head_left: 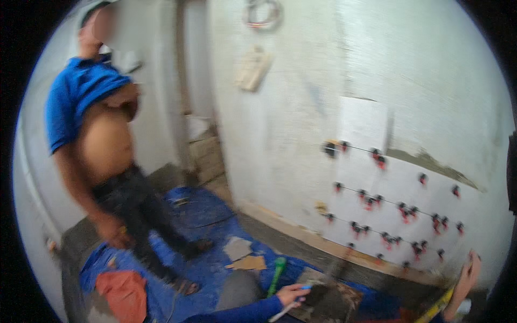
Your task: The person applies adhesive to a wall section using a trowel, places a white tile, and secures it with red tile leveling clips. They use a spirit level to check alignment and a rubber mallet to tap the tile into place.
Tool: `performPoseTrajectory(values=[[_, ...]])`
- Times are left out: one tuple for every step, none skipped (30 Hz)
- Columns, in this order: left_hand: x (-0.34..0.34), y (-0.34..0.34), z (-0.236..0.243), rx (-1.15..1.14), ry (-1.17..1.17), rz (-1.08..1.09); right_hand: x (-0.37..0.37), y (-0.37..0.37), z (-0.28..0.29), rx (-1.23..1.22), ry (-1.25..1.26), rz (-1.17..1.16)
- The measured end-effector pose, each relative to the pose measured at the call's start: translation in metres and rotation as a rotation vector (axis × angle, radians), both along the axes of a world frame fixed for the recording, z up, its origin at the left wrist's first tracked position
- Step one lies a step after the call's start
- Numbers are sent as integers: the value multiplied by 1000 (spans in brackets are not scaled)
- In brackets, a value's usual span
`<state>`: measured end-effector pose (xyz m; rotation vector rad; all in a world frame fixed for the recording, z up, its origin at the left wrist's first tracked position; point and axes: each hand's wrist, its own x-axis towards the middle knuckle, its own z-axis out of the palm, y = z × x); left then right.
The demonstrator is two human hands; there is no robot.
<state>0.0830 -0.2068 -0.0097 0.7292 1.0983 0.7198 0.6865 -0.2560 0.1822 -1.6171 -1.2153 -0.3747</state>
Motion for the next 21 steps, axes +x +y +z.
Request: performPoseTrajectory(values=[[7, 2, -4, 24, -8, 13, -45, 8, -17, -23, -18, -14], [14, 4, -10, 52, -23, -13, -93, 23, -28, 15, -50, 169], [19, 6, -19, 22, -25, -8, -137, 9, -43, -232, -14, 225], [23, 7, -31, 19, -67, -28, -186, 18, -57, -266, 102, 423], [28, 7, -44, -2, -141, -23, -231, 17, -73, -373, 226, 483], [33, 6, -58, -2, -239, -22, -264, 18, -87, -326, 105, 734], [38, 5, -72, 131, -255, 93, -289, 14, -101, -555, 307, 873], [42, 3, -84, 277, -260, 201, -311, 12, -117, -540, 294, 1038], [44, 3, -94, 314, -200, 147, -325, 12, -131, -679, 300, 1120], [45, 3, -102, 346, -140, 91, -334, 13, -143, -822, 305, 1198], [45, 4, -107, 324, -156, 207, -340, 16, -153, -907, 333, 1244], [45, 4, -109, 325, -150, 226, -344, 18, -162, -992, 363, 1284], [45, 5, -109, 327, -148, 244, -348, 21, -168, -1078, 388, 1320], [46, 4, -108, 328, -147, 259, -353, 24, -173, -1045, 350, 1339], [47, 2, -104, 304, -228, 155, -357, 25, -177, -1013, 312, 1357], [49, -1, -100, 264, -281, 214, -363, 25, -179, -979, 274, 1374], [52, -6, -95, 223, -336, 268, -369, 24, -182, -920, 300, 1339], [54, -11, -89, 176, -393, 310, -375, 22, -185, -861, 330, 1290], [56, -15, -84, 273, -370, 309, -380, 19, -188, -803, 368, 1220], [55, -18, -79, 308, -397, 266, -384, 18, -191, -742, 399, 1217], [52, -20, -72, 206, -254, 246, -388, 17, -194, -817, 471, 1195]])
